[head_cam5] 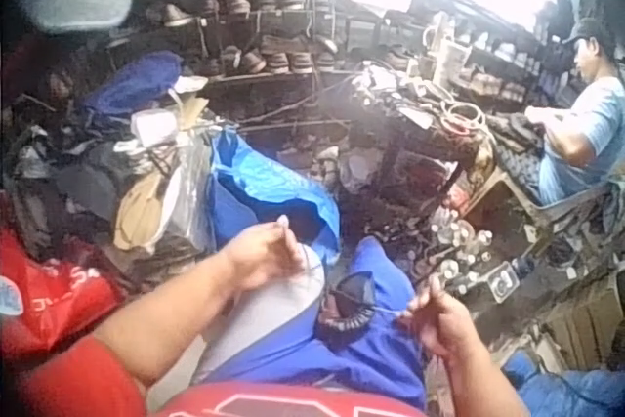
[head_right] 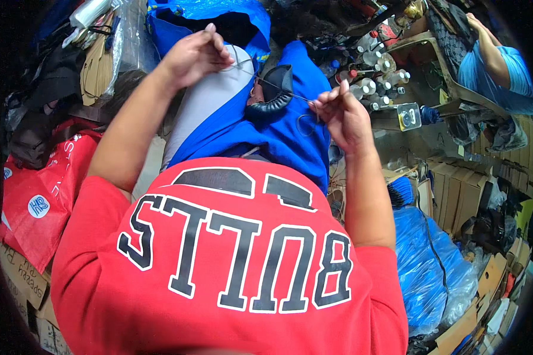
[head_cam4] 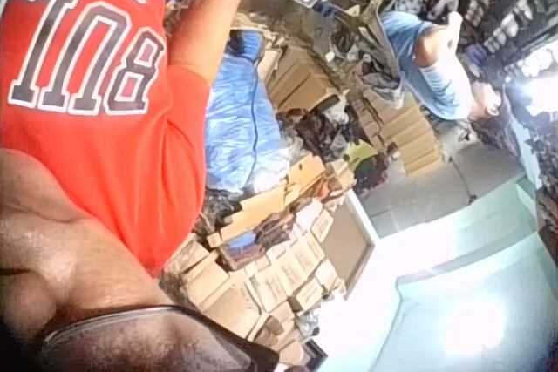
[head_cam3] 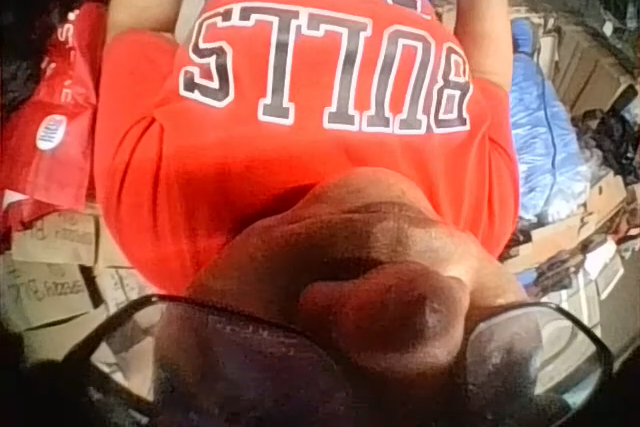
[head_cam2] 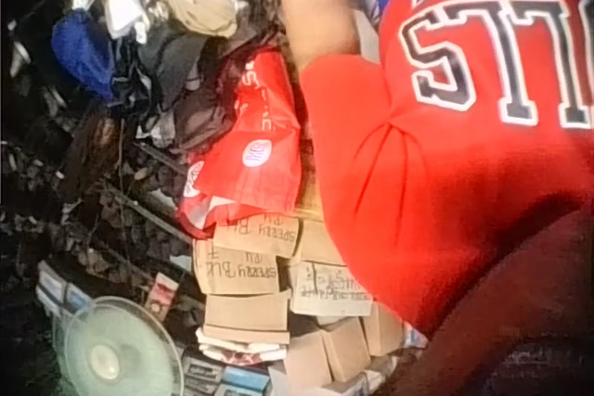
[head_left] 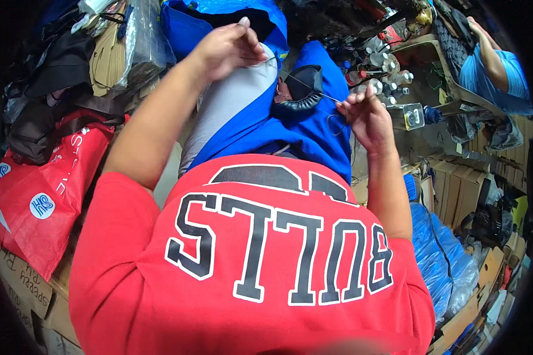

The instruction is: Hand-stitching or threading a leather shoe component in a workshop setting.

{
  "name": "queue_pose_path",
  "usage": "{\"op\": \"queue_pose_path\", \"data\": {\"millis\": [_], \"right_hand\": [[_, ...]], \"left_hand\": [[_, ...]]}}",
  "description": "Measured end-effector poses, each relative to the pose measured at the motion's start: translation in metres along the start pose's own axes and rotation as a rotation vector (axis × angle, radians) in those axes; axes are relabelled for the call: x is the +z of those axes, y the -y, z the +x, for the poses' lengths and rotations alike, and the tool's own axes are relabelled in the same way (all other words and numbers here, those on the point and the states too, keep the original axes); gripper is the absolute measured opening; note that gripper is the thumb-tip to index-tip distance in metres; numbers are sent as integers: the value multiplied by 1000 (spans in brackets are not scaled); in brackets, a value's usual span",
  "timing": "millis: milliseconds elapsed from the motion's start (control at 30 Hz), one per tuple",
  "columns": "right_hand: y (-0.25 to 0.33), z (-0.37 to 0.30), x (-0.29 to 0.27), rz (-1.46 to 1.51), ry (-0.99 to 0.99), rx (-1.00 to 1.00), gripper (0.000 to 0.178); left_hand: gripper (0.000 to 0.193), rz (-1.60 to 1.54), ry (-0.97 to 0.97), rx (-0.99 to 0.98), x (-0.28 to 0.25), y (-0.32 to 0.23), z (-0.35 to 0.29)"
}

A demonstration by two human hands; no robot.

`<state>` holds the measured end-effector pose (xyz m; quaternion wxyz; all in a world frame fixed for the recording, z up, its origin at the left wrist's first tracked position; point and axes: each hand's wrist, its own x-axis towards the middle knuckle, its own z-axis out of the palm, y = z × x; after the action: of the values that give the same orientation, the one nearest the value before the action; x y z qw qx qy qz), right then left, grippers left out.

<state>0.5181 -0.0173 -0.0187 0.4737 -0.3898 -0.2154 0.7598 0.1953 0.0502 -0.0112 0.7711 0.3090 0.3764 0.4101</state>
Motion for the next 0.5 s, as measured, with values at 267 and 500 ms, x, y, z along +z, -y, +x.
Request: {"op": "queue_pose_path", "data": {"millis": [267, 500], "right_hand": [[54, -7, -7, -1070, -18, -147, 57], [31, 57, 77, -1731, 218, -70, 31]], "left_hand": [[43, 1499, -280, 716, -42, -31, -45], [27, 1463, 360, 478, 57, 48, -27]]}}
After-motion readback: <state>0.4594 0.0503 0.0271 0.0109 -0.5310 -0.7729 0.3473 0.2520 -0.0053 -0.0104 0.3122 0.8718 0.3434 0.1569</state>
